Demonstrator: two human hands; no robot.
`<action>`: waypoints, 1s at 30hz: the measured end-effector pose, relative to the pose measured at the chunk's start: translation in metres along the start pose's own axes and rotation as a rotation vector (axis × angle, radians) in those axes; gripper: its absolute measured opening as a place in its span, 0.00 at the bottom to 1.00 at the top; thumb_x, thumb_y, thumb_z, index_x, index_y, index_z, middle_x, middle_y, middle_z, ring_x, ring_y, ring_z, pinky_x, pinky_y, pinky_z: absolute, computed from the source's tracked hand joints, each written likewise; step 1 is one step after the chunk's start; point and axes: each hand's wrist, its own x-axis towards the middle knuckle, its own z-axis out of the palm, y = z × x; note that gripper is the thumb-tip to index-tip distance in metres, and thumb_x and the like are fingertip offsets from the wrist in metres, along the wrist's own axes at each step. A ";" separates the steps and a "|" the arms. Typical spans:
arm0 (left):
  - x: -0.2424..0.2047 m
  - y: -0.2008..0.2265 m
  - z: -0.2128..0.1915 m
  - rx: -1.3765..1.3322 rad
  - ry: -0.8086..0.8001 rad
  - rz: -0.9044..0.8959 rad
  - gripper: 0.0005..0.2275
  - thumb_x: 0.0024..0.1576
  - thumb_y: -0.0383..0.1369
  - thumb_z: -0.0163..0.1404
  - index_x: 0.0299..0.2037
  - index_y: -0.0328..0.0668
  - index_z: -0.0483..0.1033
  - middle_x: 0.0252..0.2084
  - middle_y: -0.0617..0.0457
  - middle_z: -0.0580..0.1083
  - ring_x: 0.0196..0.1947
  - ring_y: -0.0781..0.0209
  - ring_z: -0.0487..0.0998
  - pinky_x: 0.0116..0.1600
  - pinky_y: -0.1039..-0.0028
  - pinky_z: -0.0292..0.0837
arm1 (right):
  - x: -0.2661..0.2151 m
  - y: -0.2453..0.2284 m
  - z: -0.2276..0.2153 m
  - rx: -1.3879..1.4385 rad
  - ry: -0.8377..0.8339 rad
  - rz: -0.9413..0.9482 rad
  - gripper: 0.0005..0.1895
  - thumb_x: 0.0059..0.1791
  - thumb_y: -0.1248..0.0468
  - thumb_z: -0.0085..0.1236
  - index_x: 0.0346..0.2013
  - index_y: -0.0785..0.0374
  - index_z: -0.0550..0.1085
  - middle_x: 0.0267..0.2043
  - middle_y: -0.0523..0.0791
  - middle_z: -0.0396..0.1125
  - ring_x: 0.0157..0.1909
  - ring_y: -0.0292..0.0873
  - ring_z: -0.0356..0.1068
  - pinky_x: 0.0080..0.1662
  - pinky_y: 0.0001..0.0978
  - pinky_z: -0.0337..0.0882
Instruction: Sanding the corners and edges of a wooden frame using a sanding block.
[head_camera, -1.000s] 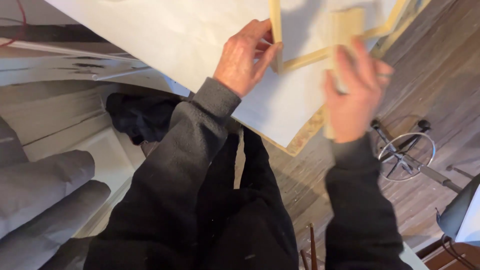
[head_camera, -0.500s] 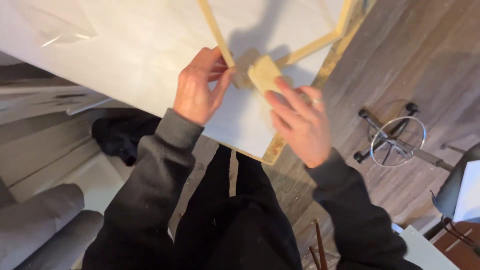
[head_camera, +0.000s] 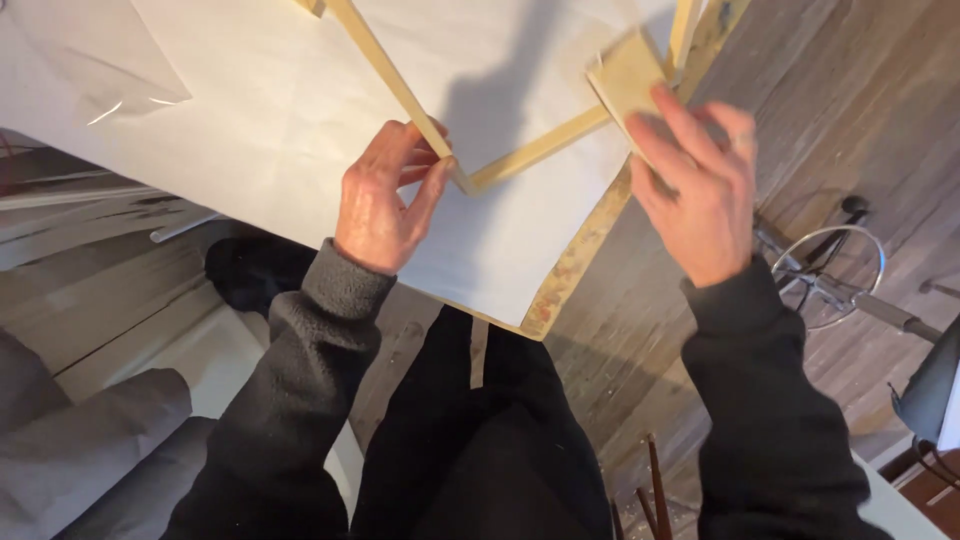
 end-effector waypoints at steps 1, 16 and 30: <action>-0.002 -0.003 0.002 0.020 0.006 0.015 0.11 0.63 0.21 0.57 0.54 0.31 0.74 0.43 0.43 0.76 0.39 0.50 0.87 0.47 0.62 0.92 | 0.010 -0.001 0.002 -0.028 0.029 -0.030 0.17 0.52 0.73 0.74 0.55 0.65 0.85 0.71 0.48 0.72 0.59 0.46 0.59 0.58 0.37 0.67; -0.002 0.008 0.012 0.048 0.046 0.039 0.12 0.60 0.16 0.59 0.52 0.28 0.74 0.44 0.40 0.77 0.39 0.48 0.86 0.48 0.61 0.92 | -0.006 -0.018 -0.011 -0.049 -0.024 -0.032 0.19 0.49 0.70 0.72 0.56 0.59 0.85 0.72 0.44 0.70 0.63 0.46 0.59 0.57 0.36 0.68; -0.005 0.009 0.005 0.059 0.043 0.018 0.12 0.60 0.18 0.59 0.53 0.29 0.75 0.42 0.43 0.76 0.38 0.50 0.86 0.48 0.61 0.92 | -0.001 -0.006 -0.003 0.019 0.017 0.008 0.16 0.50 0.73 0.73 0.53 0.64 0.86 0.70 0.47 0.72 0.60 0.48 0.59 0.59 0.39 0.65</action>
